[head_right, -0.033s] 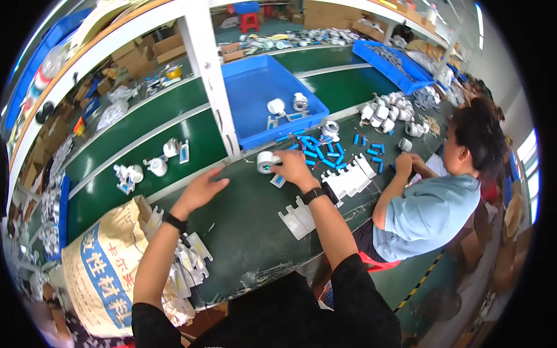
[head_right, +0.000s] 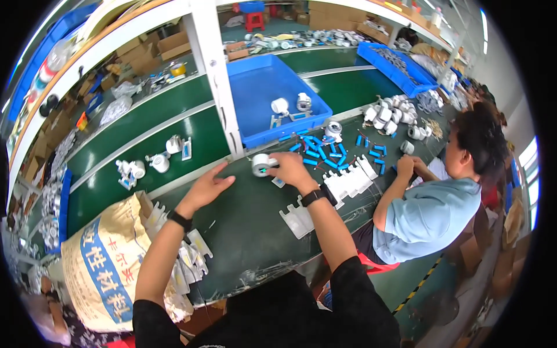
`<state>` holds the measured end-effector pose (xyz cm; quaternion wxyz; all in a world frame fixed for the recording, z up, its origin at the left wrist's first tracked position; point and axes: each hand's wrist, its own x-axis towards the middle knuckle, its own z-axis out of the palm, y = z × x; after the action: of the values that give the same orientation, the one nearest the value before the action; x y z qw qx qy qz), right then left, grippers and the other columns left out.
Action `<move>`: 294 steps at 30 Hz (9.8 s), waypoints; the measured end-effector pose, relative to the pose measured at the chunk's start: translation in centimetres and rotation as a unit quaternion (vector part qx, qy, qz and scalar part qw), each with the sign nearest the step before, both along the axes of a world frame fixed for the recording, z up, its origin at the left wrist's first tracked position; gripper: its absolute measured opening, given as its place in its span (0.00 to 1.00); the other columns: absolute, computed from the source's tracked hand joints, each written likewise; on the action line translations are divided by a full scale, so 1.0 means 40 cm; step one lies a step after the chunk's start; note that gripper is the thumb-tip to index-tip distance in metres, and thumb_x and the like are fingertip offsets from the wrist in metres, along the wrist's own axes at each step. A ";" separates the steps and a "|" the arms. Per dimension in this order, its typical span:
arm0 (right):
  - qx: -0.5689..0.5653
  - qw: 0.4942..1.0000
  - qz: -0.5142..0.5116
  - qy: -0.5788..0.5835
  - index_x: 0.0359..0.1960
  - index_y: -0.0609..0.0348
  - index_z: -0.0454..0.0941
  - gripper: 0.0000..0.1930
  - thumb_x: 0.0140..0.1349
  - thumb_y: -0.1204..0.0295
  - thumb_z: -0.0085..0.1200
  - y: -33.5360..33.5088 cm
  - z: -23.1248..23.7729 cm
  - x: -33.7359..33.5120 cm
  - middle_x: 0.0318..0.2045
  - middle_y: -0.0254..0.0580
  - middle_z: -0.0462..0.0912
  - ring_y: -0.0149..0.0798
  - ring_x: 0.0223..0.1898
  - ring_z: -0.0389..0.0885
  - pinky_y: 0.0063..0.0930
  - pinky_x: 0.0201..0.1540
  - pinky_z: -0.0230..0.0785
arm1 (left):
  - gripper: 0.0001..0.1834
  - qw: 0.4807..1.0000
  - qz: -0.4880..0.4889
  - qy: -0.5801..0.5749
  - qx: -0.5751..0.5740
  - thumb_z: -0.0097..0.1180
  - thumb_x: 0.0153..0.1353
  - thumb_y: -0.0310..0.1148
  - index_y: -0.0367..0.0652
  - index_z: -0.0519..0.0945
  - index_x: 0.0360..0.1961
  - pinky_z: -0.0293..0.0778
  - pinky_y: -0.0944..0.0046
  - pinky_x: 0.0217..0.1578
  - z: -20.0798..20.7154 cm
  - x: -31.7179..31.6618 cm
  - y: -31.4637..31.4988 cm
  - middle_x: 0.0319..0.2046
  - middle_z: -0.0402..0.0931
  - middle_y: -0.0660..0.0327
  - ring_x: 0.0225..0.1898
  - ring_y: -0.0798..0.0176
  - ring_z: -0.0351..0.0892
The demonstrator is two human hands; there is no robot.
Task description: The person peels backing from adhesive strips, presses them onto plastic light housings, and places the housings on the table. After repeating this, they gather blue batteries from a box and scatter them across the workstation.
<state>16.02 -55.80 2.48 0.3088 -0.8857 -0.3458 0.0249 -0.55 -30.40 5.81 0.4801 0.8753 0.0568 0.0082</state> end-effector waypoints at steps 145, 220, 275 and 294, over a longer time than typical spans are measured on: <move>0.001 0.998 0.023 -0.057 0.61 0.49 0.74 0.36 0.50 0.53 0.72 0.906 -0.092 -0.214 0.46 0.52 0.81 0.56 0.48 0.84 0.48 0.47 0.80 | 0.27 0.917 0.318 -0.211 -0.115 0.75 0.53 0.29 0.38 0.78 0.53 0.83 0.66 0.36 -0.225 -0.669 -0.336 0.43 0.86 0.56 0.36 0.64 0.89; 0.216 0.954 0.205 0.015 0.37 0.60 0.84 0.12 0.49 0.83 0.66 -0.150 0.115 -0.588 0.39 0.38 0.85 0.45 0.38 0.84 0.36 0.40 0.78 | 0.26 0.776 0.194 -0.011 -0.599 0.55 0.72 0.27 0.39 0.66 0.70 0.86 0.57 0.49 -0.043 -0.455 -0.408 0.58 0.78 0.46 0.54 0.57 0.83; 0.576 0.732 -0.126 0.342 0.35 0.61 0.72 0.02 0.68 0.80 0.49 -0.540 -0.013 -0.670 0.59 0.56 0.76 0.48 0.49 0.85 0.40 0.52 0.80 | 0.20 0.974 -0.104 -0.171 0.106 0.68 0.55 0.29 0.44 0.83 0.50 0.76 0.51 0.53 0.020 -0.098 -0.495 0.46 0.84 0.53 0.52 0.46 0.81; 0.095 0.803 0.085 0.582 0.38 0.58 0.83 0.16 0.70 0.57 0.60 -0.069 0.038 -0.534 0.20 0.20 0.68 0.17 0.19 0.55 0.19 0.21 0.45 | 0.14 0.909 -0.107 -0.234 0.328 0.61 0.53 0.24 0.49 0.88 0.41 0.51 0.37 0.75 0.073 -0.371 -0.214 0.47 0.83 0.67 0.60 0.56 0.77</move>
<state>-5.33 -58.57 3.99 0.5314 -0.6378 -0.1756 0.5291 -15.39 -38.97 8.73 0.1637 0.9573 -0.1567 0.1795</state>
